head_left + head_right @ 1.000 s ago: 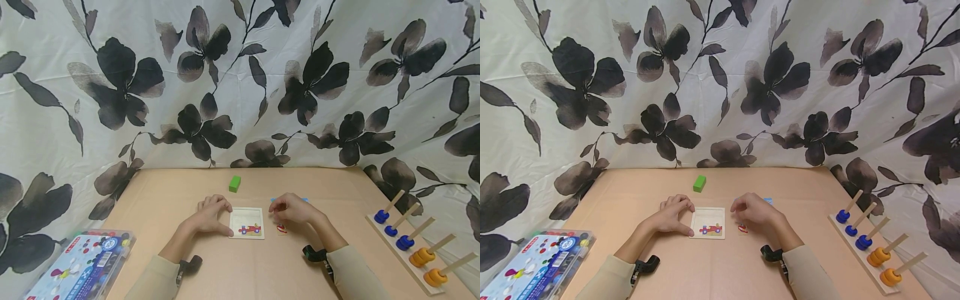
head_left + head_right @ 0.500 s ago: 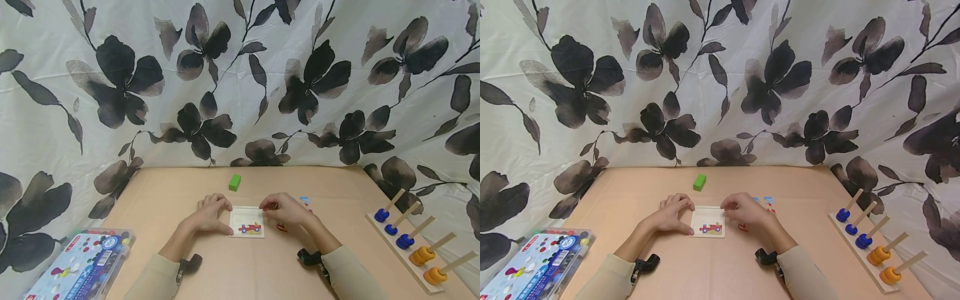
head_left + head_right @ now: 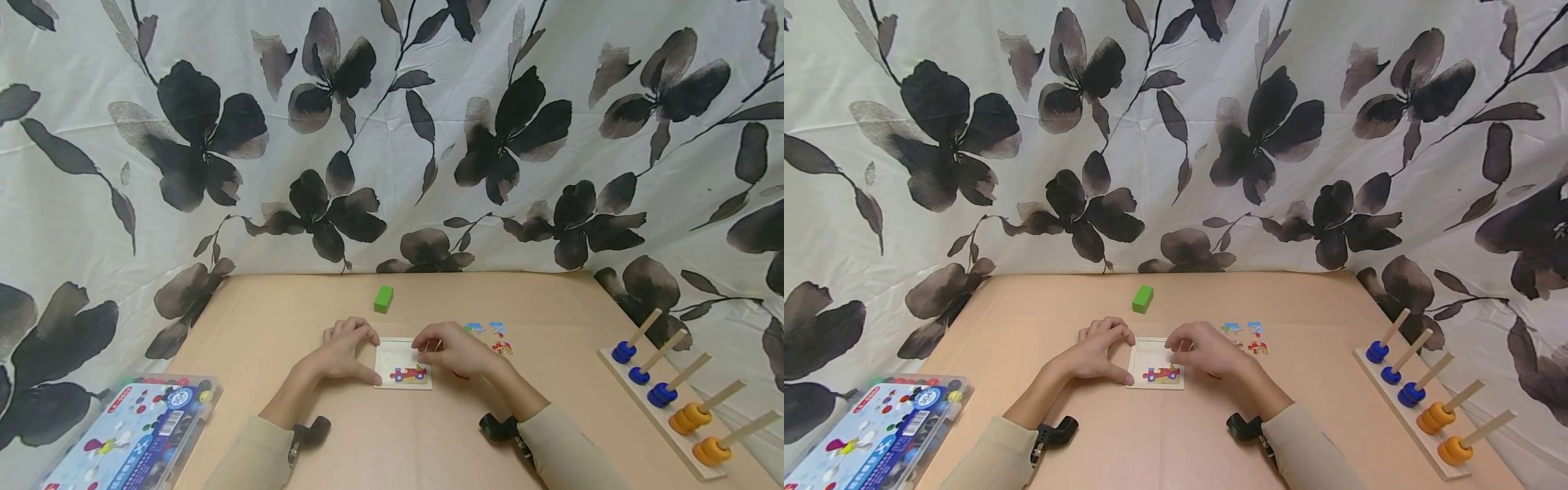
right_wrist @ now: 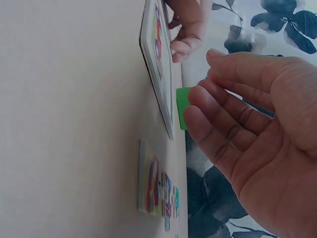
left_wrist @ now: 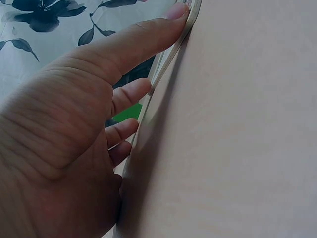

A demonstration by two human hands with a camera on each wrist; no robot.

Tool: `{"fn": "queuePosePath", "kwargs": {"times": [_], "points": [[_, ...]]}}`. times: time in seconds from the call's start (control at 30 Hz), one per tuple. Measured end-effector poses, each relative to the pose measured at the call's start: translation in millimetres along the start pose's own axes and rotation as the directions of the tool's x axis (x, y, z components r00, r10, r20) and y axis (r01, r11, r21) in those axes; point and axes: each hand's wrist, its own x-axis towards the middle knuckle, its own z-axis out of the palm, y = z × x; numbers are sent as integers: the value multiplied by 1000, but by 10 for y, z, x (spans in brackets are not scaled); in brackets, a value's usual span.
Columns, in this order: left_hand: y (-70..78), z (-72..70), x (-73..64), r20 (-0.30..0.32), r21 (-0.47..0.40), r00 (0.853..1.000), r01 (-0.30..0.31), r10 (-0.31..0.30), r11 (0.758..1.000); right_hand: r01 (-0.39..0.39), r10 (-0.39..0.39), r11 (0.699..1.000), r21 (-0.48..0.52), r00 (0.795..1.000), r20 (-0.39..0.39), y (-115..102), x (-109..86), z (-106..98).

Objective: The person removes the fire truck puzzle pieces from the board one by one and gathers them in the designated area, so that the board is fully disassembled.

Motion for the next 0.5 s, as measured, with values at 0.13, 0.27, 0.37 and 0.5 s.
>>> {"fn": "queuePosePath", "kwargs": {"times": [0.13, 0.27, 0.37, 0.5], "points": [[1, 0, 0, 2, -3, 1000, 4, -4, 1000, 2, -2, 1000, -15, 1000, 16, -17, 17, 45], [1, 1, -3, -2, -11, 1000, 5, -5, 1000, -3, 4, 1000, -29, 1000, 29, -54, 25, 71], [1, 3, -5, -3, -12, 1000, 6, -6, 1000, -7, 8, 1000, -19, 999, 38, -83, 30, 84], [2, 6, -7, -4, -12, 1000, 5, -5, 1000, 15, -14, 1000, -23, 999, 48, -102, 50, 106]]}}
